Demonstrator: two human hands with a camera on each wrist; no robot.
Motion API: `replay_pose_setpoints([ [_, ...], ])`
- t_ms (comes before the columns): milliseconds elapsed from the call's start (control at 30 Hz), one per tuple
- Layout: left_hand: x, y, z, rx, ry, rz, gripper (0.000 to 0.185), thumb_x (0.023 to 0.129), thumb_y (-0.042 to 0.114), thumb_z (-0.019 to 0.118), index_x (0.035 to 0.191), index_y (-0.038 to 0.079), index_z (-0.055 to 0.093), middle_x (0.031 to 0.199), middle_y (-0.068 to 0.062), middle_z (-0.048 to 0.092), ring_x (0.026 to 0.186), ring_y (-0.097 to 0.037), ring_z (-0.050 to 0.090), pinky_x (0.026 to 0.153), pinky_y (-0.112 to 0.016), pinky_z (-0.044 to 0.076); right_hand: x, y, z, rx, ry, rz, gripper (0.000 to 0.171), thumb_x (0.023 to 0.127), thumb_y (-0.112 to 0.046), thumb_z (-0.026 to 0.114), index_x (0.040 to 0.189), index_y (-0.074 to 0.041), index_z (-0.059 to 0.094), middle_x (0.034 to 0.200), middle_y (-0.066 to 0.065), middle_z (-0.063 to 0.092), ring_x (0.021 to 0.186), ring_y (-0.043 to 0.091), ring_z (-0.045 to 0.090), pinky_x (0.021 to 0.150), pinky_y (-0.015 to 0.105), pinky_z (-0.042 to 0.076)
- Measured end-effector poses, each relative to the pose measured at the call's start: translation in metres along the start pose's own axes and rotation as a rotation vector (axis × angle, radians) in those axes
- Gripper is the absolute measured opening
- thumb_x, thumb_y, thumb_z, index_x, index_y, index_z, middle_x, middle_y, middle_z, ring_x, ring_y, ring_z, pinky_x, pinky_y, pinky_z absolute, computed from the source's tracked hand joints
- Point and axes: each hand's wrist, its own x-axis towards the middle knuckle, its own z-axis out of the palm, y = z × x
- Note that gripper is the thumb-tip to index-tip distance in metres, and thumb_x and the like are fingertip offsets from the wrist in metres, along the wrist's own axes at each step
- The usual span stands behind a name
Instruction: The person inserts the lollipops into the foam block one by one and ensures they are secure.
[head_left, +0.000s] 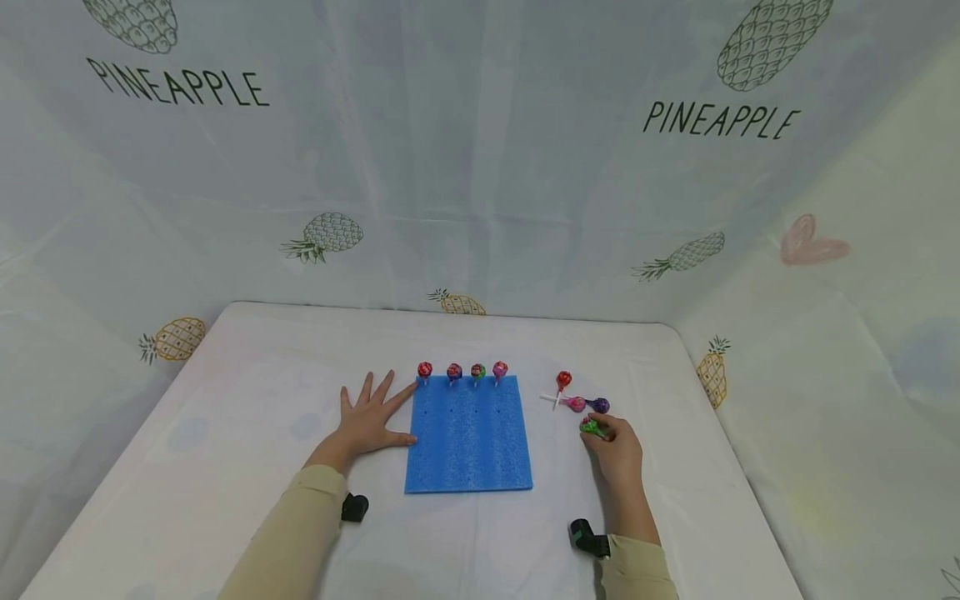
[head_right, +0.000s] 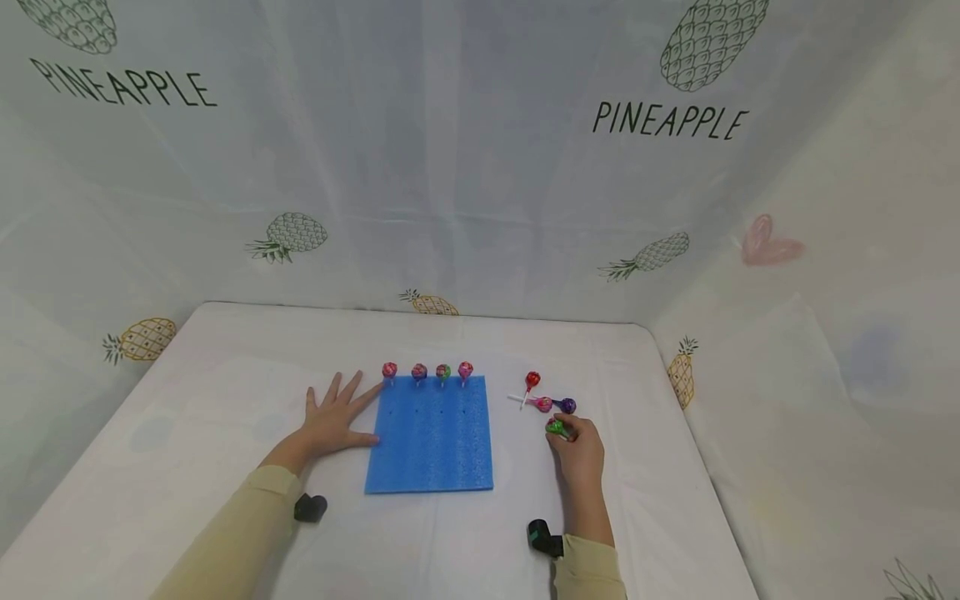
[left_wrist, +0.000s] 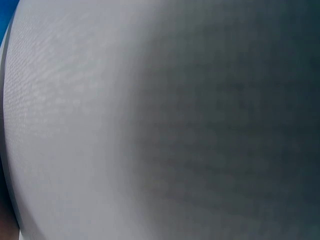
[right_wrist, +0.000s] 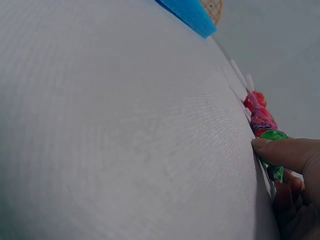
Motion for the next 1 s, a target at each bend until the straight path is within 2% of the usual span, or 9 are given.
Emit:
replay_pose_setpoints([
  [300, 0.001, 0.003, -0.006, 0.028, -0.025, -0.025, 0.101, 0.072, 0.075, 0.064, 0.154, 0.028, 0.029, 0.161, -0.019, 0.011, 0.143, -0.05, -0.002, 0.1, -0.077, -0.006, 0.001, -0.002, 0.002, -0.016, 0.01, 0.025, 0.035, 0.087, -0.011, 0.073, 0.121, -0.006, 0.066, 0.105, 0.015, 0.056, 0.089, 0.028, 0.049, 0.07, 0.036, 0.041],
  [767, 0.0, 0.002, -0.008, 0.029, -0.028, -0.03, 0.101, 0.073, 0.078, 0.061, 0.155, 0.029, 0.028, 0.161, -0.019, 0.011, 0.143, -0.05, -0.002, 0.1, -0.077, -0.005, 0.0, -0.005, 0.009, -0.007, 0.055, 0.015, 0.032, 0.088, -0.01, 0.072, 0.119, -0.006, 0.067, 0.104, 0.015, 0.055, 0.087, 0.028, 0.049, 0.069, 0.036, 0.041],
  [1000, 0.002, -0.001, -0.001, -0.008, -0.012, -0.011, 0.103, 0.07, 0.08, 0.061, 0.154, 0.03, 0.029, 0.16, -0.02, 0.012, 0.143, -0.051, -0.003, 0.099, -0.077, -0.009, -0.011, -0.007, 0.011, 0.11, 0.118, -0.018, 0.032, 0.087, -0.008, 0.073, 0.118, -0.008, 0.067, 0.105, 0.01, 0.056, 0.086, 0.023, 0.046, 0.069, 0.032, 0.04],
])
